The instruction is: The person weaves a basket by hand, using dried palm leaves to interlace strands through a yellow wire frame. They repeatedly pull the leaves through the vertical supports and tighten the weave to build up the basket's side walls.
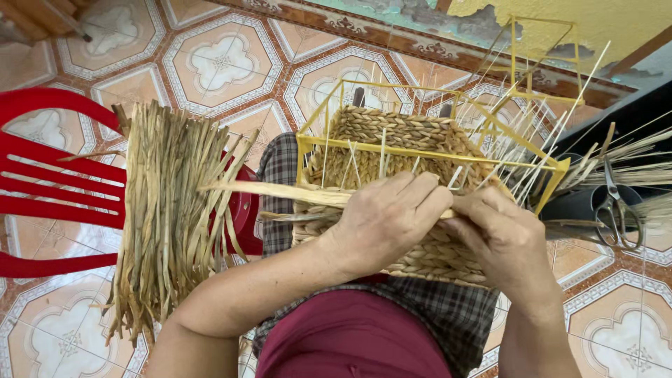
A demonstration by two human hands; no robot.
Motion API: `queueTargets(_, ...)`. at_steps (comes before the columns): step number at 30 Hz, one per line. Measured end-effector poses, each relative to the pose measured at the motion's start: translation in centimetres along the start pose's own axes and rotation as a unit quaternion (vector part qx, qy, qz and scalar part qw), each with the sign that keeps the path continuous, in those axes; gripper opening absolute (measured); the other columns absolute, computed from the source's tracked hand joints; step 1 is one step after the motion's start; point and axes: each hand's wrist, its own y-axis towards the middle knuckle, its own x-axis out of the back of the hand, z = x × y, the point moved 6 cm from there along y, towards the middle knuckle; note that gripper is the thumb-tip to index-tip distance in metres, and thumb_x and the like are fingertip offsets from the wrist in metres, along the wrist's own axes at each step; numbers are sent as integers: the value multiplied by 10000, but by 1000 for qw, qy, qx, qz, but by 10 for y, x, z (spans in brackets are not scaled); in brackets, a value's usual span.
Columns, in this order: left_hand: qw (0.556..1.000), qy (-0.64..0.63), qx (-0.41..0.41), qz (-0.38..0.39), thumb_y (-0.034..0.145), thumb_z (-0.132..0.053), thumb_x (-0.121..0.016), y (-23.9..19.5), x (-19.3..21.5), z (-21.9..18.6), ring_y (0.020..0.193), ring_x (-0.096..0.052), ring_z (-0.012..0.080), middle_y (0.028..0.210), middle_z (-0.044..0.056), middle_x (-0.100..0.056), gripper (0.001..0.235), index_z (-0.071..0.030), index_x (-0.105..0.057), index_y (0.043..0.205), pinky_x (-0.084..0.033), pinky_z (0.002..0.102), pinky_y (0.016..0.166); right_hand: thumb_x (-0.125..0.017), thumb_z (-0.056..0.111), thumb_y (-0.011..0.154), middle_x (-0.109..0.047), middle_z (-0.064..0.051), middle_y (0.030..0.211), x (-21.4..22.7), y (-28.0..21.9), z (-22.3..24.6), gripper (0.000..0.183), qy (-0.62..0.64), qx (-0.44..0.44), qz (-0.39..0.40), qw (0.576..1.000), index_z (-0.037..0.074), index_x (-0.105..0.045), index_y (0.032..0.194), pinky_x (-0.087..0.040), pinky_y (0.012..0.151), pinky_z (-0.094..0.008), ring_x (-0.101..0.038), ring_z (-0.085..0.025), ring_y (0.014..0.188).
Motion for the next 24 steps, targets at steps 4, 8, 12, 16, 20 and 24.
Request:
queueTargets(4,994,14,-53,-96,884,-166,-685,1,33,-6,976,-613,182,1056,38,-634,210,-73,-664,1071,-520,336,777,-775,-28,867,-651,-127,867,-8,1,-15,178,-32,-25,-35,999,-23,-696,1026,-521,685,-342,-645,-244,757)
queueTargets(8,993,-54,22,-101,986,-258,-775,-19,38,-16,964,-566,204,1034,18,-631,194,-98,-738,1090,-504,361,792,-758,-8,913,-647,-130,880,-11,-5,-15,163,-38,-16,-58,997,-6,-655,1039,-512,682,-356,-650,-266,774)
queueTargets(12,994,-25,109,-18,963,-244,-758,-28,-1,-5,782,-615,233,949,71,-673,177,-93,-777,1053,-515,373,669,-720,-13,949,-665,-130,921,-12,-10,-21,185,-7,-32,-37,999,5,-632,1111,-523,717,-358,-676,-272,810)
queueTargets(16,964,-104,183,162,1067,-236,-672,-22,-49,13,540,-633,260,762,116,-662,214,-32,-723,1108,-531,391,498,-692,-5,968,-687,-111,924,-6,-11,-25,195,34,-29,5,999,24,-620,1147,-536,712,-335,-701,-234,798)
queueTargets(20,945,-229,227,57,978,-227,-702,-11,-48,25,629,-698,232,783,59,-724,125,-120,-761,950,-533,391,565,-634,-30,1000,-662,-81,918,-5,-15,-36,181,124,-72,19,989,18,-596,1171,-552,697,-279,-697,-172,783)
queueTargets(24,935,-289,206,-11,952,-220,-744,-23,-43,24,676,-722,179,863,29,-738,117,-135,-741,1032,-564,329,594,-595,-40,1030,-685,-49,854,-11,-18,-48,155,196,-150,17,969,28,-602,1168,-562,651,-235,-689,-122,721)
